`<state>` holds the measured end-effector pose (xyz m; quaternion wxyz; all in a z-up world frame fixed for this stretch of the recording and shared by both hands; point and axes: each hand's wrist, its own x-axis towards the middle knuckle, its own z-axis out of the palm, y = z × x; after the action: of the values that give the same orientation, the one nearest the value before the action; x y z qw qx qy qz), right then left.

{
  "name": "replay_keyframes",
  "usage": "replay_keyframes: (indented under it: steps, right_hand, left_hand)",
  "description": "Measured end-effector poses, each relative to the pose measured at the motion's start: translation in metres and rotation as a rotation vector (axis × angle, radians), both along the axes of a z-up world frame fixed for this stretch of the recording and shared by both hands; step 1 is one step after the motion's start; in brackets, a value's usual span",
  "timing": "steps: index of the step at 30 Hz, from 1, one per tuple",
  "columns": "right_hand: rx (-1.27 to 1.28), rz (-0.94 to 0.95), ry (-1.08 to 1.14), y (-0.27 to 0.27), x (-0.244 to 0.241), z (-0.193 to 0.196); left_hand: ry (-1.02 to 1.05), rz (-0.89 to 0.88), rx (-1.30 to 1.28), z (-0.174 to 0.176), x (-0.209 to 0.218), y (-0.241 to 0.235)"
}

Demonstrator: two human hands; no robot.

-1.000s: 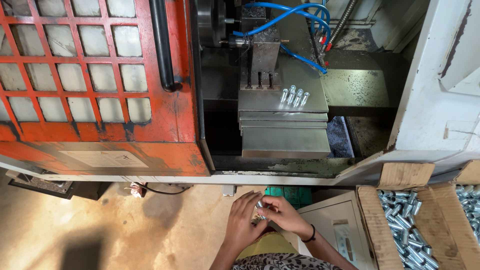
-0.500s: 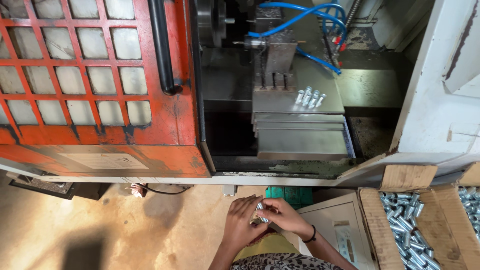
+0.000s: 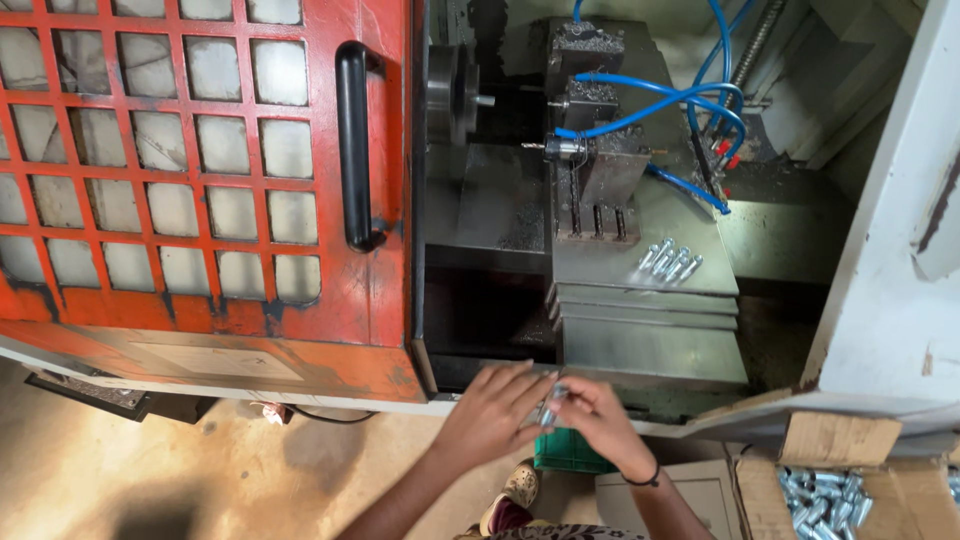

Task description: The person repeatedly picks up small cylindrical metal parts from a cardboard box and places them into slots on a machine. The person handles the parts by hand, moving them from the box to the machine's loading area.

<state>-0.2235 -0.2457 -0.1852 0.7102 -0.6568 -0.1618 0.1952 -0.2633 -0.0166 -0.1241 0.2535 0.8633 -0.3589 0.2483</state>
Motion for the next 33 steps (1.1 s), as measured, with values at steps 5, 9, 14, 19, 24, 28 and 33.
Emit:
replay_keyframes:
  steps: [5, 9, 14, 19, 24, 28, 33]
  right_hand:
    - [-0.103, -0.303, -0.167, -0.023, 0.067, 0.024]
    - [-0.178, -0.353, -0.29, -0.016, 0.132, 0.012]
    - [-0.372, -0.289, -0.216, 0.04, 0.261, -0.045]
    - [-0.329, -0.399, -0.92, 0.101, 0.376, -0.113]
    - [0.115, -0.614, -0.158, 0.17, 0.504, -0.133]
    - [0.861, -0.436, -0.082, 0.187, 0.588, -0.109]
    - [0.965, -0.569, 0.282, 0.206, 0.633, -0.079]
  left_hand:
    - [-0.117, -0.064, 0.278, 0.058, 0.086, 0.001]
    - [-0.205, -0.024, 0.536, 0.082, 0.162, -0.014]
    - [-0.232, 0.068, 0.525, 0.097, 0.25, -0.019]
    - [-0.147, 0.167, 0.352, 0.094, 0.266, 0.016]
    - [0.026, 0.041, 0.307, 0.094, 0.251, 0.018]
    - [0.143, 0.053, 0.423, 0.107, 0.245, 0.017]
    - [0.16, 0.069, 0.412, 0.107, 0.242, 0.015]
